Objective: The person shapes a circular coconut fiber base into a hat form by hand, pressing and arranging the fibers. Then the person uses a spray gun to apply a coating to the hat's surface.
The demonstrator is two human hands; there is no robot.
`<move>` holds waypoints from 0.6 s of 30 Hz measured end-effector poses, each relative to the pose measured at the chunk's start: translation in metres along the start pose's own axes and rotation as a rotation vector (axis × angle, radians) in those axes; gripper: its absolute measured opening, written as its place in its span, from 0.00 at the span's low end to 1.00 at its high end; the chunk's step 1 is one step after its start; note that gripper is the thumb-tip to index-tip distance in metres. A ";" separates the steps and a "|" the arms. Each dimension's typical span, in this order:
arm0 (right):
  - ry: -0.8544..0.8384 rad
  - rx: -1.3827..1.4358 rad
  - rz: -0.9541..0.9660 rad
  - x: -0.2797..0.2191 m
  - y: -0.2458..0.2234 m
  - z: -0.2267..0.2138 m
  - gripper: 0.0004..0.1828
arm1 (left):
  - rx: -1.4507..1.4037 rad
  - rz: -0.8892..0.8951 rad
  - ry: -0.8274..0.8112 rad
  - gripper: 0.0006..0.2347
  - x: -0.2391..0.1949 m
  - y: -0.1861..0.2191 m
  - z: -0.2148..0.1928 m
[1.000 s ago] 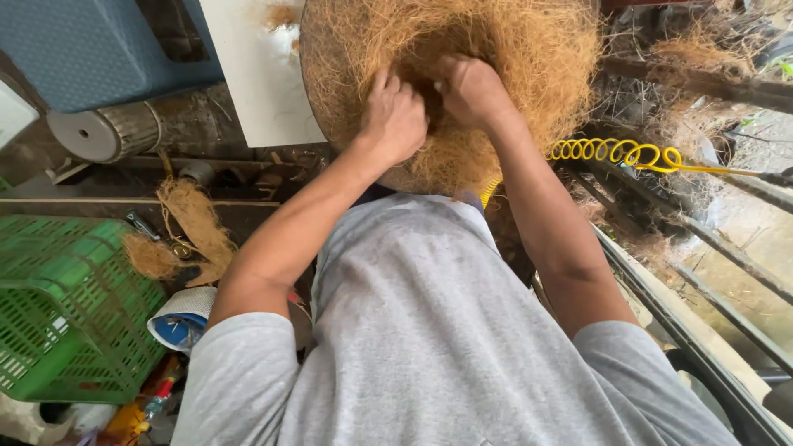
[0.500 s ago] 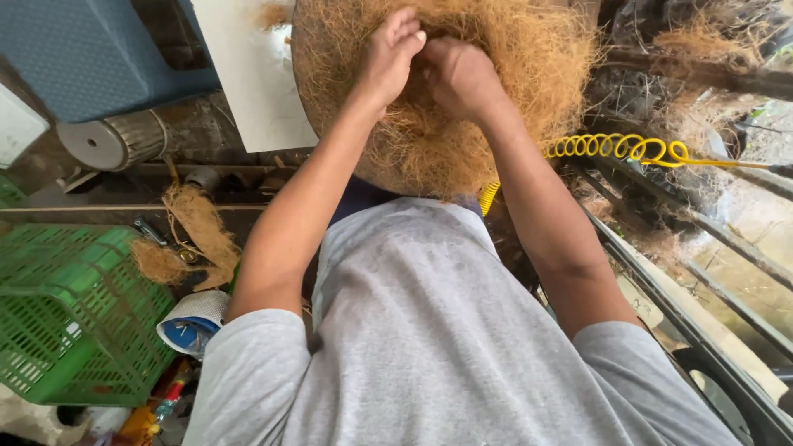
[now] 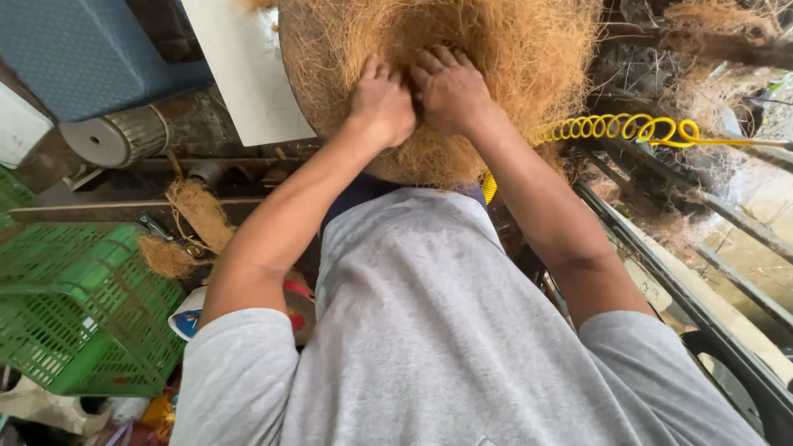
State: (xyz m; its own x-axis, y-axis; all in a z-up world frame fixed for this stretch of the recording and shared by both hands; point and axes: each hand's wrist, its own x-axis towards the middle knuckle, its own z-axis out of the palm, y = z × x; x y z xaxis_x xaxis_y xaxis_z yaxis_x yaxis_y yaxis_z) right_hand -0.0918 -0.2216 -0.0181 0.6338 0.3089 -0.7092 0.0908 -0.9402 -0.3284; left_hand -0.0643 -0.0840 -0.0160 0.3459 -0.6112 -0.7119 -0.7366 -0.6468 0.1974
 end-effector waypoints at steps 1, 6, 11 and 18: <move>-0.065 0.025 -0.033 0.011 0.007 0.013 0.33 | 0.175 -0.004 -0.243 0.20 0.001 -0.001 -0.002; -0.259 -0.198 0.111 0.013 0.007 0.015 0.43 | 0.304 -0.103 -0.344 0.41 -0.001 -0.005 -0.006; -0.296 -0.205 0.157 0.014 0.005 0.015 0.43 | 0.414 -0.118 -0.362 0.44 -0.005 -0.006 -0.011; 0.008 0.173 0.123 0.001 0.002 -0.010 0.12 | -0.414 -0.161 0.495 0.07 0.005 -0.006 -0.024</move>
State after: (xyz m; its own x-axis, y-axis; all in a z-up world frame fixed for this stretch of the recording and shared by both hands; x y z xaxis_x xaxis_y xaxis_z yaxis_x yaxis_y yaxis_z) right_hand -0.0830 -0.2243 -0.0130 0.6384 0.1913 -0.7455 -0.1202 -0.9320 -0.3421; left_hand -0.0446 -0.0944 -0.0050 0.7321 -0.5655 -0.3797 -0.4036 -0.8091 0.4271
